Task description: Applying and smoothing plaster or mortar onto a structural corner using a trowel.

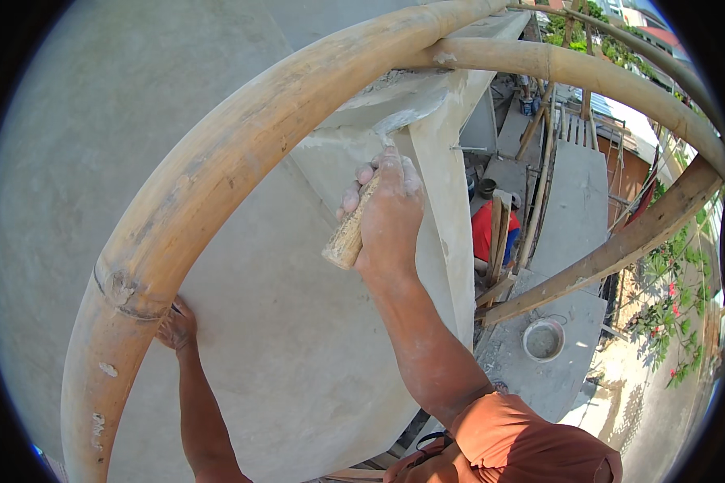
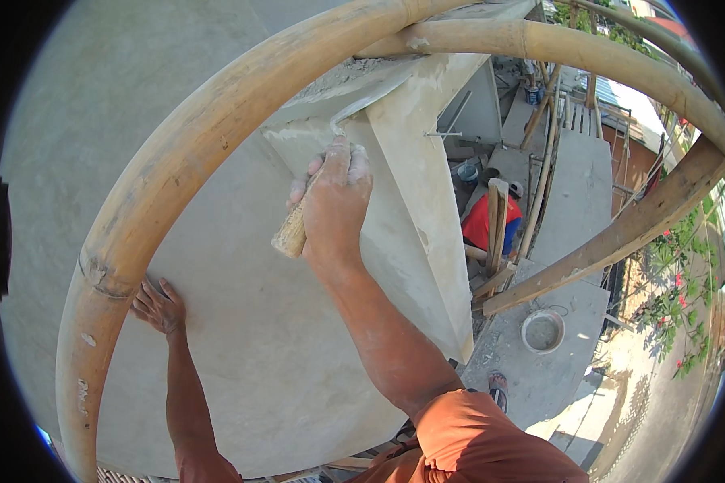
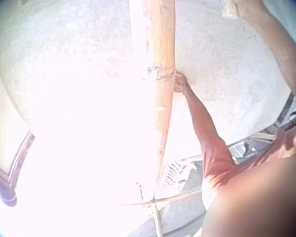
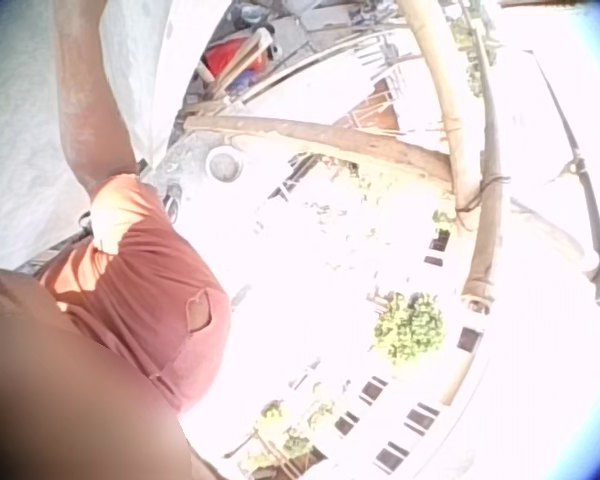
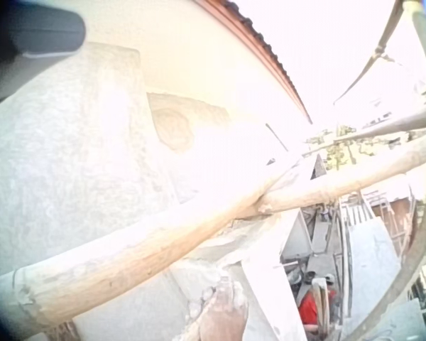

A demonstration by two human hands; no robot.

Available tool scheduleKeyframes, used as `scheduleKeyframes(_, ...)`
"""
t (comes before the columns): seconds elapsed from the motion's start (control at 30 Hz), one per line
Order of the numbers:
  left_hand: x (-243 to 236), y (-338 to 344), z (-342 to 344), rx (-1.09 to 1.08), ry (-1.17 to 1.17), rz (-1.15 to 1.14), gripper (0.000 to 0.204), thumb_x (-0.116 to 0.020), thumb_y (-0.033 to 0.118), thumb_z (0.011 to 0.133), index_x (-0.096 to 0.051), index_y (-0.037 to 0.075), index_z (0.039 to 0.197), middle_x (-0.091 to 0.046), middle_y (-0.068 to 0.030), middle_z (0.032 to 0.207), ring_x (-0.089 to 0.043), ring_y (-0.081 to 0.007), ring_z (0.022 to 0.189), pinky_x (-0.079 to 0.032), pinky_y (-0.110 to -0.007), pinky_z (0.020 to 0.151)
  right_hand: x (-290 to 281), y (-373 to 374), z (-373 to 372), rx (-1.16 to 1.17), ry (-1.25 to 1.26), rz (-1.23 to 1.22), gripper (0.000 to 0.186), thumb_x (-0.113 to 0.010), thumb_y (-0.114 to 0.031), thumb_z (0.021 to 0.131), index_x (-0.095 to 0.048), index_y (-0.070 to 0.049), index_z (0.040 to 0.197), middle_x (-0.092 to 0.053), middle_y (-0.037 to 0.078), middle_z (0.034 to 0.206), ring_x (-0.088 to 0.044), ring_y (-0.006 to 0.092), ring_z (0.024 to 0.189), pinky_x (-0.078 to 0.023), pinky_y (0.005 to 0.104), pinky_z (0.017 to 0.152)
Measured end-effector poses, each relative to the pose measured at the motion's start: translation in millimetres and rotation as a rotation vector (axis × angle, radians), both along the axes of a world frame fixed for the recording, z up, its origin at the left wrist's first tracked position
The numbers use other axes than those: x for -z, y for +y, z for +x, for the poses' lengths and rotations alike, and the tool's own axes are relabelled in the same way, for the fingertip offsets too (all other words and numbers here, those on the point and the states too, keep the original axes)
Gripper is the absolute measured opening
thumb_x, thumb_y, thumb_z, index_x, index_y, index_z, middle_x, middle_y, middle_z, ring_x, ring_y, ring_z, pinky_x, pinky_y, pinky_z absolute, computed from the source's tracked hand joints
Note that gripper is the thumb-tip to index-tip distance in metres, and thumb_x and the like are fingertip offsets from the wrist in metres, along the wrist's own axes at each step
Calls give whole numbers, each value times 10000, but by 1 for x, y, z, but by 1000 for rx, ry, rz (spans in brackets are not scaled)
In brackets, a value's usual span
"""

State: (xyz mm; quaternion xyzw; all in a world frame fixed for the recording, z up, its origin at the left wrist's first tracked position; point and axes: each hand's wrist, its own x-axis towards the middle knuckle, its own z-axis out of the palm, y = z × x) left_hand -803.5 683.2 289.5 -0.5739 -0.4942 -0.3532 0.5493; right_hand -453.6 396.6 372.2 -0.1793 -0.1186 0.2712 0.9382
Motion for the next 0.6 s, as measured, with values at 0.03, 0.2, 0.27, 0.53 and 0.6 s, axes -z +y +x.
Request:
scheduleKeyframes(0.03,0,0,1,0,-4,5,543,-481,408,987,-463,26,1372,-525,-161,1238,-435,-345,1201,-239,-574,1082,1,-2,-2,78,-26,12,221,-373,-238,1044,-399,-78,893,-450,33,773,-450,120,479,-402,286,431)
scheduleKeyframes(0.2,2,1,1,-3,11,-8,528,-484,399,984,-480,24,1355,-523,-170,1265,-440,-351,1200,-248,-565,1076,0,20,-5,135,-153,5,195,-384,-239,1038,-431,-82,934,-468,14,760,-462,112,508,-424,292,459)
scheduleKeyframes(0.27,0,-3,6,-8,-47,-125,538,-485,398,982,-464,34,1378,-520,-161,1283,-438,-347,1207,-245,-563,1078,-8,43,-3,-72,-154,32,191,-404,-233,1028,-434,-67,937,-466,25,764,-466,117,507,-420,298,452)
scheduleKeyframes(0.53,-20,-24,23,205,77,166,576,-427,388,1002,-344,88,1487,-371,-93,1502,-335,-265,1391,-155,-542,1165,-18,160,-20,-220,-150,100,214,-395,-201,1021,-420,4,970,-457,67,745,-476,156,464,-428,312,421)
scheduleKeyframes(0.6,-23,-27,25,206,94,167,573,-417,385,1006,-338,89,1491,-351,-86,1523,-313,-251,1412,-157,-539,1165,-17,179,-25,-228,-158,62,218,-390,-200,1021,-417,12,979,-466,78,742,-488,169,464,-431,321,422)
